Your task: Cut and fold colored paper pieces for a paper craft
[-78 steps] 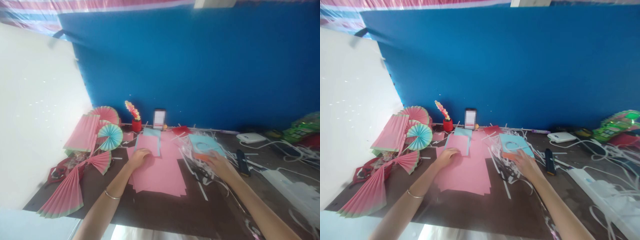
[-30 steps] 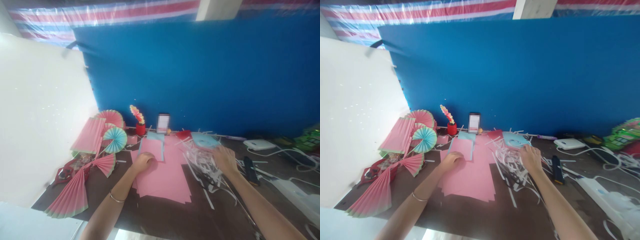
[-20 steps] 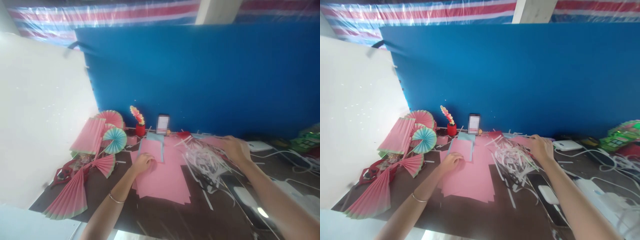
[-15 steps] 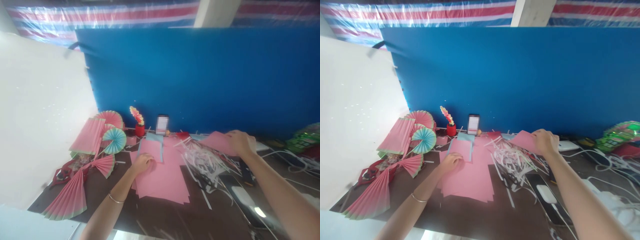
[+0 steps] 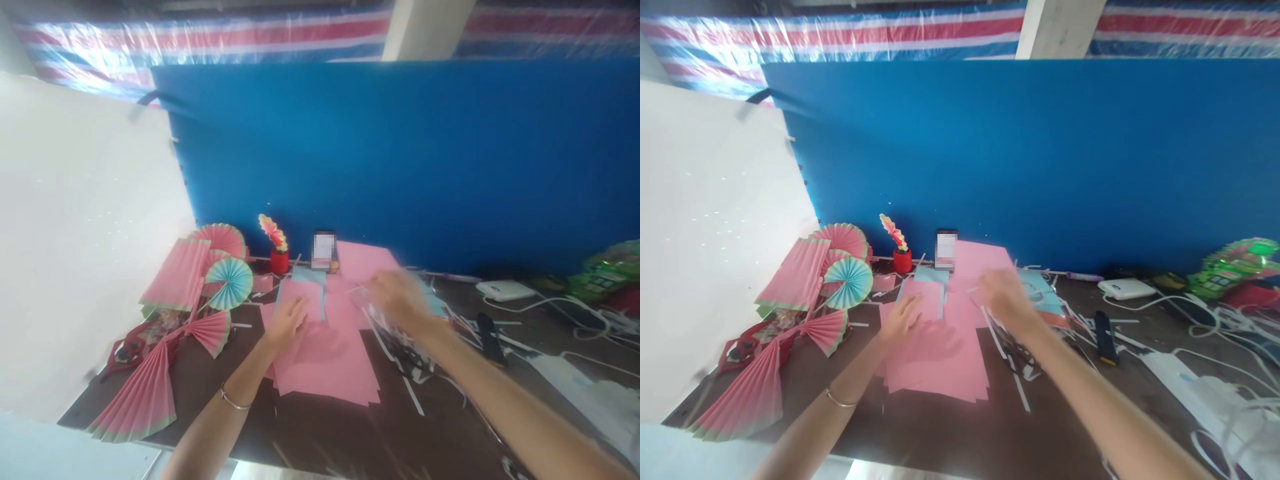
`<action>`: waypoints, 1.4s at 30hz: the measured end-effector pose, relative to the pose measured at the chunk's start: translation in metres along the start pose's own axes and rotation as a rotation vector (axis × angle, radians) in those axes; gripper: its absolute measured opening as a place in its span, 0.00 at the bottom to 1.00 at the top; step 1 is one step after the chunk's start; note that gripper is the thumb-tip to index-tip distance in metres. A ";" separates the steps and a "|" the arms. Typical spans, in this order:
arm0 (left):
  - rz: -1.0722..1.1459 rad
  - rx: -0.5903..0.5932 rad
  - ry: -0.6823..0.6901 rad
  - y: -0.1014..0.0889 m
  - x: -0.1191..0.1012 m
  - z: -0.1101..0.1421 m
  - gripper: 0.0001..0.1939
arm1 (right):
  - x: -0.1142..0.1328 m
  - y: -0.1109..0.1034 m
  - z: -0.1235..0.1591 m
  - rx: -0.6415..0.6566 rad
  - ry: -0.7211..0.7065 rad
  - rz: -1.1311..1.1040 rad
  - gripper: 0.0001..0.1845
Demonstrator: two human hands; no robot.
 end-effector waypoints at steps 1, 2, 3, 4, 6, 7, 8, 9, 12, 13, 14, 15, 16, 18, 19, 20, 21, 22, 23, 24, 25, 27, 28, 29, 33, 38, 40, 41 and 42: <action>-0.019 -0.024 0.040 -0.002 -0.007 0.000 0.22 | 0.022 0.020 0.011 0.033 -0.060 -0.022 0.12; -0.038 -0.024 0.076 -0.003 -0.014 0.000 0.23 | 0.042 0.039 0.023 0.061 -0.136 -0.044 0.11; -0.056 -0.002 0.116 -0.002 -0.020 0.000 0.23 | 0.062 0.057 0.035 0.079 -0.268 -0.067 0.11; -0.073 0.038 0.161 0.001 -0.026 -0.001 0.23 | 0.075 0.071 0.046 0.054 -0.322 -0.087 0.13; -0.111 0.162 0.212 0.010 -0.032 -0.001 0.18 | 0.083 0.092 0.059 0.010 -0.306 -0.135 0.12; -0.125 0.240 0.218 0.015 -0.031 -0.001 0.14 | 0.083 0.100 0.064 0.009 -0.288 -0.152 0.12; -0.135 0.316 0.214 0.021 -0.028 -0.001 0.11 | 0.081 0.107 0.067 0.022 -0.281 -0.174 0.12; -0.138 0.380 0.207 0.025 -0.024 0.000 0.10 | 0.078 0.112 0.069 0.042 -0.281 -0.200 0.12; -0.105 0.457 0.176 0.032 -0.012 0.002 0.09 | 0.063 0.119 0.074 0.100 -0.300 -0.298 0.11; -0.090 0.455 0.158 0.032 -0.009 0.003 0.10 | 0.056 0.120 0.076 0.115 -0.290 -0.332 0.10; -0.076 0.455 0.140 0.033 -0.007 0.004 0.10 | 0.048 0.120 0.077 0.129 -0.271 -0.362 0.10; -0.065 0.457 0.124 0.033 -0.006 0.005 0.10 | 0.042 0.121 0.079 0.146 -0.248 -0.388 0.10; -0.056 0.459 0.109 0.034 -0.006 0.006 0.10 | 0.036 0.122 0.081 0.166 -0.224 -0.407 0.11; -0.035 0.463 0.097 0.033 -0.008 0.007 0.10 | 0.029 0.123 0.084 0.202 -0.187 -0.433 0.11; -0.023 0.463 0.099 0.032 -0.010 0.007 0.10 | 0.028 0.123 0.085 0.218 -0.178 -0.442 0.10; -0.009 0.465 0.105 0.032 -0.012 0.007 0.09 | 0.028 0.123 0.086 0.232 -0.175 -0.450 0.09; 0.003 0.469 0.113 0.031 -0.013 0.007 0.09 | 0.030 0.123 0.086 0.238 -0.173 -0.458 0.09; 0.012 0.474 0.121 0.030 -0.014 0.007 0.09 | 0.031 0.123 0.086 0.240 -0.171 -0.463 0.08; 0.014 0.479 0.128 0.029 -0.014 0.007 0.09 | 0.033 0.122 0.086 0.237 -0.170 -0.468 0.08; 0.008 0.483 0.130 0.028 -0.014 0.007 0.08 | 0.034 0.122 0.085 0.234 -0.172 -0.472 0.08; -0.004 0.486 0.129 0.028 -0.014 0.006 0.08 | 0.035 0.123 0.085 0.231 -0.177 -0.476 0.08; -0.028 0.493 0.128 0.028 -0.014 0.006 0.08 | 0.037 0.123 0.085 0.223 -0.191 -0.484 0.09; -0.037 0.495 0.132 0.028 -0.014 0.006 0.08 | 0.037 0.123 0.085 0.222 -0.198 -0.486 0.09; -0.043 0.497 0.140 0.028 -0.015 0.006 0.09 | 0.037 0.123 0.085 0.221 -0.201 -0.487 0.09; -0.047 0.516 0.165 0.032 -0.018 0.008 0.09 | 0.034 0.124 0.085 0.210 -0.174 -0.481 0.10; -0.015 0.501 0.120 0.035 -0.013 0.009 0.08 | 0.033 0.124 0.085 0.187 -0.177 -0.509 0.11; 0.017 0.485 0.102 0.034 -0.012 0.008 0.08 | 0.033 0.126 0.085 0.188 -0.167 -0.530 0.12; 0.035 0.470 0.086 0.033 -0.012 0.007 0.09 | 0.032 0.126 0.085 0.190 -0.156 -0.544 0.12; 0.055 0.455 0.068 0.032 -0.011 0.007 0.09 | 0.032 0.127 0.085 0.191 -0.141 -0.559 0.12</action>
Point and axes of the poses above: each hand's wrist, its own z-axis away from the middle knuckle, its own y-axis out of the palm, x = y × z, the point moved 6 cm from there along -z, towards the middle knuckle, and after that the axes turned 6 degrees about -z, right-handed, at the moved point
